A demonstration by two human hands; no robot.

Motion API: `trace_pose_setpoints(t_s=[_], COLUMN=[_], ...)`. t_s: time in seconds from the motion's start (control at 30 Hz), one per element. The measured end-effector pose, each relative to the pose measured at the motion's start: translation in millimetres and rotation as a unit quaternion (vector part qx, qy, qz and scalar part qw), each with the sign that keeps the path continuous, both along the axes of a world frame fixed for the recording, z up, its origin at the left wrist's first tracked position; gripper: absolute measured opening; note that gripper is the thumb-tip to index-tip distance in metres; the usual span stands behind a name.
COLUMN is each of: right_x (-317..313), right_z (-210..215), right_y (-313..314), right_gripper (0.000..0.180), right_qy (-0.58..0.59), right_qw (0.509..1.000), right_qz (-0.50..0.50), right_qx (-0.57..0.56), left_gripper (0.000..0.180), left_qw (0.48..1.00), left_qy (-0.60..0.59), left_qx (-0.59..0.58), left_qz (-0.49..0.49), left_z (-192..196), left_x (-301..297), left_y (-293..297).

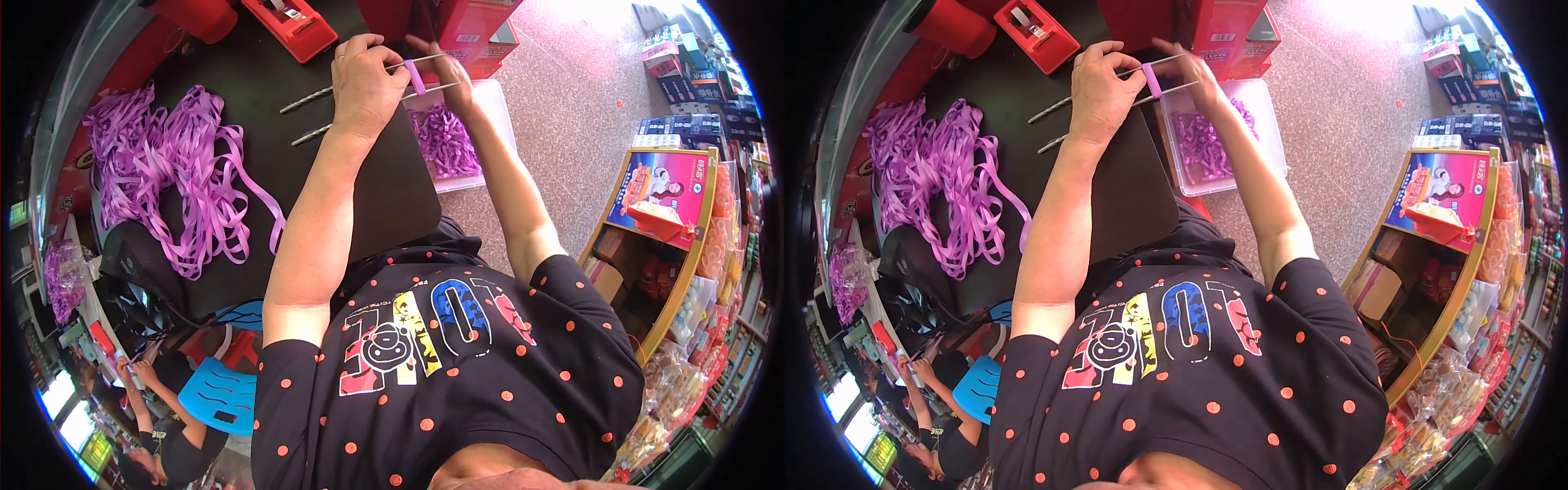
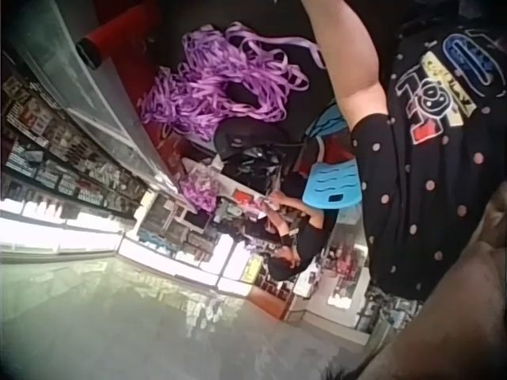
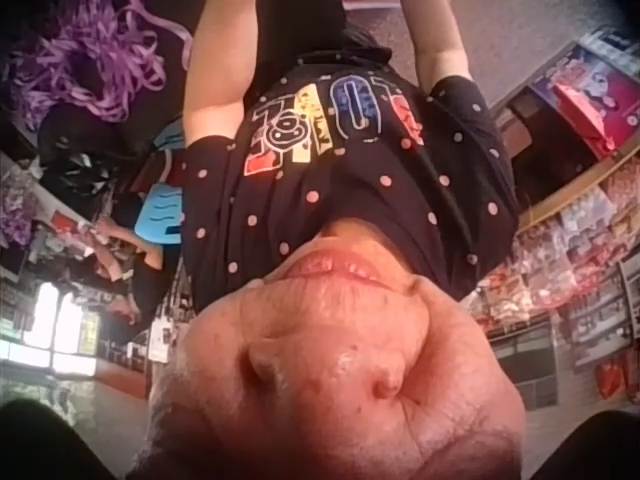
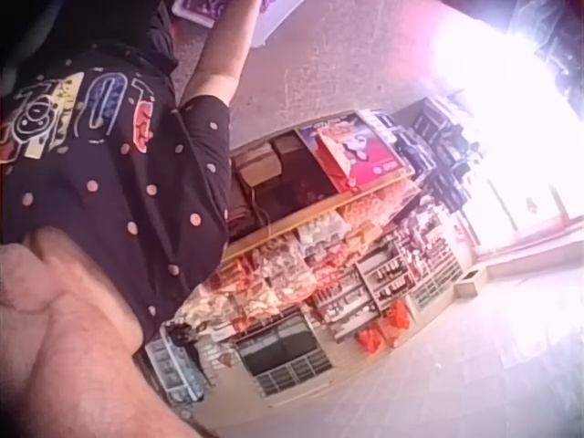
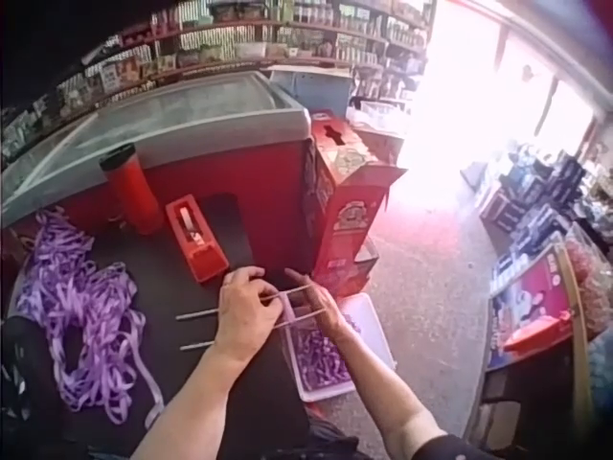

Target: Making small decorative bows from purple ribbon using metal rods as a guide.

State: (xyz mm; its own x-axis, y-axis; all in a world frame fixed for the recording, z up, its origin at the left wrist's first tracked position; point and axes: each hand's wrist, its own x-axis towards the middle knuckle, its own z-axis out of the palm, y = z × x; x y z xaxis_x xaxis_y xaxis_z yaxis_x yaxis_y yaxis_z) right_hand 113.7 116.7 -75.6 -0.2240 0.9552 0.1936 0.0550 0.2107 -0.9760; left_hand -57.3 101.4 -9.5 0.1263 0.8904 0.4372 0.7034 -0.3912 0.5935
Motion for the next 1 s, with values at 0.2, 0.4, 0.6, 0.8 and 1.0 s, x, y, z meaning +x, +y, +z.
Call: trace_pose_setpoints(t_s=[0.2, 0.4, 0.6, 0.8, 1.0], right_x=[-21, -24, -20, -21, -11], right_z=[-6, 19, 40, 69, 92], right_y=[-80, -105, -99, -104, -96], right_gripper=[0.049, 0.034, 0.033, 0.034, 0.037], right_qy=[0.044, 0.177, 0.146, 0.125, 0.092], right_qw=[0.989, 0.975, 0.978, 0.975, 0.974], right_qz=[-0.12, -0.132, -0.138, -0.157, -0.123], right_qx=[-0.068, -0.009, -0.05, -0.094, -0.166], left_gripper=[0.013, 0.018, 0.022, 0.016, 0.059], left_qw=[1.0, 0.999, 0.964, 0.574, 0.492], left_qy=[0.005, -0.05, -0.237, -0.634, -0.683], left_qx=[0.002, 0.01, -0.118, -0.503, -0.538], left_qz=[-0.002, -0.017, -0.005, -0.126, -0.04], left_z=[-4, 7, 38, 37, 13], left_x=[-1, -5, 4, 32, 66], left_y=[0, -3, -16, -90, -125])
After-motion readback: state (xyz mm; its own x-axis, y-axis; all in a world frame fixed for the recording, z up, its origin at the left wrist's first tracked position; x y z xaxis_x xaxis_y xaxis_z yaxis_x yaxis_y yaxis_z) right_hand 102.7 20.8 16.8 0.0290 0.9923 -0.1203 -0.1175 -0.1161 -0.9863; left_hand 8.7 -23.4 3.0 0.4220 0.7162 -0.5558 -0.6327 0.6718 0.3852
